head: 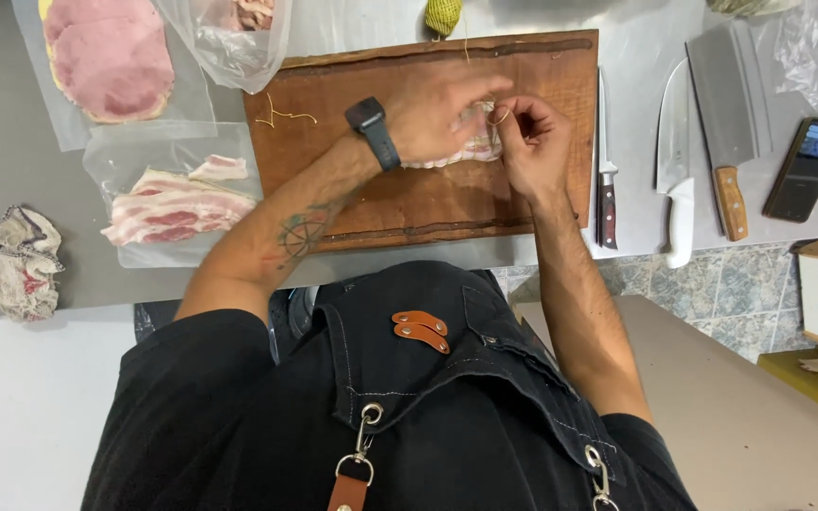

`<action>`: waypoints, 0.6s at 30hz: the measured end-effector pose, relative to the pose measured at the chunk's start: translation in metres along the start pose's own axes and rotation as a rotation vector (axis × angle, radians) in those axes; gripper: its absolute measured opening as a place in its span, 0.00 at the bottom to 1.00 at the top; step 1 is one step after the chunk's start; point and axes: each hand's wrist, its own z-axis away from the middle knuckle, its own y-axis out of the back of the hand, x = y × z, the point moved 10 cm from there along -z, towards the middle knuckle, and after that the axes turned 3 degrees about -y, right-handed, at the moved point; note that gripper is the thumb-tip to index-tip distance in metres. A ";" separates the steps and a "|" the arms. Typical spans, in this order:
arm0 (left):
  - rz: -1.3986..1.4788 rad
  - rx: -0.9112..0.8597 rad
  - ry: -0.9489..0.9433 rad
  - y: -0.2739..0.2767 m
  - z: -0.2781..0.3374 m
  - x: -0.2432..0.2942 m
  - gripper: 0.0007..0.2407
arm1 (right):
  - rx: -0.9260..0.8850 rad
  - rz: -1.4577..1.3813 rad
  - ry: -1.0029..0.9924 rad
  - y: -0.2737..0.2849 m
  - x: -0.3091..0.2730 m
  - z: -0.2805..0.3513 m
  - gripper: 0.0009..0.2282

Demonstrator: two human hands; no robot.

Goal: Trussing a rolled piece of meat with kitchen twine on a wooden cutting board in a kitchen environment.

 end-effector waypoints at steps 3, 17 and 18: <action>0.001 -0.075 0.000 -0.023 -0.002 -0.003 0.23 | 0.021 -0.002 -0.001 0.004 0.006 -0.002 0.04; -0.008 0.055 0.305 -0.030 0.003 -0.034 0.01 | 0.052 0.023 0.005 0.005 0.008 0.001 0.05; -0.029 0.059 0.308 -0.030 0.002 -0.035 0.02 | 0.062 0.034 0.005 0.008 0.013 0.001 0.08</action>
